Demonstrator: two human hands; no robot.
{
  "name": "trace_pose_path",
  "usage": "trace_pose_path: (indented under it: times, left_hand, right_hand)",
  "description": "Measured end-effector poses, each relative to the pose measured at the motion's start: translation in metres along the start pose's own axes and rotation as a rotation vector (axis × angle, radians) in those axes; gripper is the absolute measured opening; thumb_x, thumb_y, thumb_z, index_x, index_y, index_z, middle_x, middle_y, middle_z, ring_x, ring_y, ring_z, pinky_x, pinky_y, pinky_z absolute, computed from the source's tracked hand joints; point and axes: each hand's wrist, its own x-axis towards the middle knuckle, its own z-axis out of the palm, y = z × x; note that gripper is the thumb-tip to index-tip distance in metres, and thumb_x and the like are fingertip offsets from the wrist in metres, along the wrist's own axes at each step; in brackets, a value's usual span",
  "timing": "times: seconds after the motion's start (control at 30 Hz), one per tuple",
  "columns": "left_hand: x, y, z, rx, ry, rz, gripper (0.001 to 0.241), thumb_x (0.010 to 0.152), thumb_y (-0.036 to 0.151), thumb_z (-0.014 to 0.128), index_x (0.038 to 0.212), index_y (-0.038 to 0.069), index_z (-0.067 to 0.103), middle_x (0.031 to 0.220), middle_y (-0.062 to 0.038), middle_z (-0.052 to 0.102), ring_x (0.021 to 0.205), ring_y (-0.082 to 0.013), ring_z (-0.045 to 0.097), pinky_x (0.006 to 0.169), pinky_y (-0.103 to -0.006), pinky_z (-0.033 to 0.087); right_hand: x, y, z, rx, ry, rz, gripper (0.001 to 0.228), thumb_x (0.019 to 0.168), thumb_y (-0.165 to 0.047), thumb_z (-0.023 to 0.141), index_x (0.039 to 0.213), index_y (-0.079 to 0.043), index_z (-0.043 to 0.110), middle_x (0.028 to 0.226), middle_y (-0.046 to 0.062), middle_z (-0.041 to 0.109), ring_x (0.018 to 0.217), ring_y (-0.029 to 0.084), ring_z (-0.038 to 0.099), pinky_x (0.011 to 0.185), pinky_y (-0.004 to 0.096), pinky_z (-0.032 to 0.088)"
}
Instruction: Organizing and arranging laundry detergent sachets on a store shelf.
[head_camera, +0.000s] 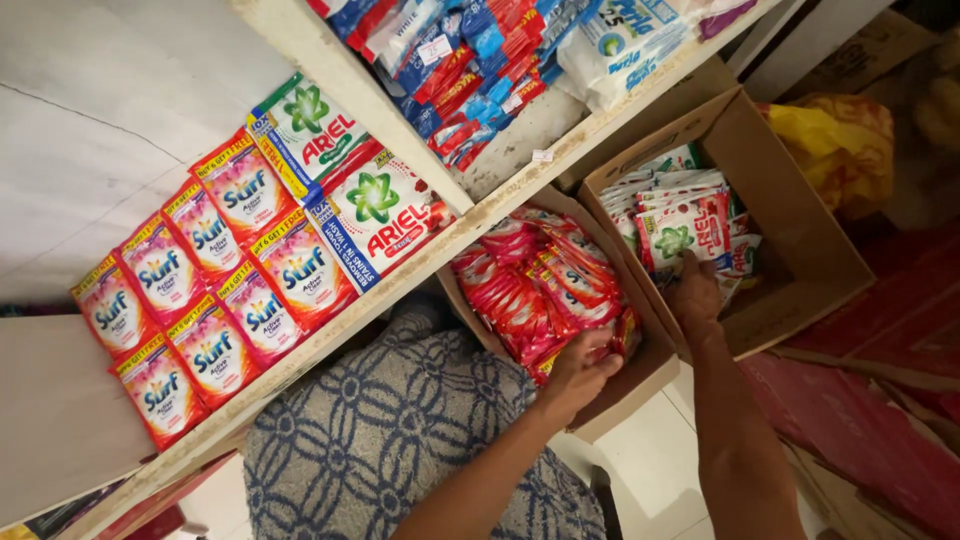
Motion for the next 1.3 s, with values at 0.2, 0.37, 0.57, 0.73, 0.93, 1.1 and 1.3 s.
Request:
trace_pose_path:
  times: [0.2,0.37,0.57,0.73,0.93,1.1,1.3]
  left_hand:
    - [0.000,0.030,-0.011,-0.073,-0.005,-0.186,0.042,0.097,0.016,0.070,0.137,0.009,0.061,0.108,-0.010,0.069,0.089,-0.0126,0.061,0.070,-0.0280,0.049]
    - [-0.002,0.040,-0.008,-0.004,0.026,-0.224,0.039,0.096,0.018,0.070,0.134,0.010,0.063,0.100,-0.008,0.071,0.082,-0.0111,0.060,0.065,-0.0260,0.048]
    - [0.005,0.013,-0.015,0.020,0.027,-0.040,0.036,0.096,0.020,0.072,0.129,0.007,0.064,0.105,-0.009,0.071,0.093,-0.0146,0.064,0.076,-0.0282,0.051]
    - [0.010,0.010,-0.020,0.057,0.036,0.017,0.035,0.096,0.025,0.072,0.124,0.005,0.067,0.109,-0.008,0.071,0.102,-0.0187,0.065,0.085,-0.0310,0.054]
    - [0.016,0.001,-0.024,-0.020,0.035,0.062,0.036,0.096,0.028,0.072,0.123,0.004,0.066,0.119,-0.009,0.070,0.111,-0.0172,0.065,0.091,-0.0312,0.053]
    - [0.016,0.004,-0.028,-0.088,0.060,-0.018,0.040,0.097,0.032,0.072,0.126,0.005,0.066,0.119,-0.006,0.070,0.108,-0.0163,0.064,0.088,-0.0294,0.052]
    - [0.022,0.015,-0.027,-0.411,0.079,-0.360,0.042,0.092,0.035,0.071,0.127,0.013,0.070,0.113,-0.002,0.070,0.097,-0.0197,0.063,0.085,-0.0383,0.052]
  right_hand:
    - [0.010,0.041,0.028,-0.103,0.086,-0.088,0.024,0.094,-0.021,0.065,0.117,-0.014,0.065,0.125,0.020,0.063,0.114,0.048,0.062,0.093,0.058,0.051]
    - [-0.001,0.036,0.004,-0.255,0.137,-0.269,0.031,0.086,-0.024,0.066,0.115,-0.015,0.063,0.114,0.015,0.070,0.112,0.042,0.065,0.095,0.059,0.051]
    - [0.013,0.107,0.010,-0.057,-0.013,-0.225,0.042,0.086,-0.023,0.070,0.124,-0.011,0.059,0.104,0.024,0.070,0.092,0.048,0.067,0.080,0.057,0.053]
    - [-0.040,0.039,-0.091,0.244,0.094,-0.141,0.023,0.101,-0.017,0.062,0.123,-0.009,0.059,0.093,0.021,0.067,0.083,0.040,0.066,0.072,0.050,0.051]
    - [-0.108,-0.070,-0.188,0.731,0.219,-0.117,0.019,0.110,-0.025,0.062,0.114,-0.008,0.056,0.079,0.003,0.048,0.067,0.012,0.041,0.059,0.030,0.034]
    - [-0.132,-0.115,-0.212,0.877,0.330,-0.297,0.012,0.115,-0.015,0.058,0.111,-0.004,0.054,0.084,-0.002,0.052,0.073,0.003,0.043,0.068,0.022,0.036]
    - [-0.138,-0.129,-0.199,1.138,0.391,-0.248,0.008,0.113,0.000,0.062,0.111,-0.002,0.055,0.094,0.001,0.057,0.082,0.006,0.049,0.081,0.023,0.041]
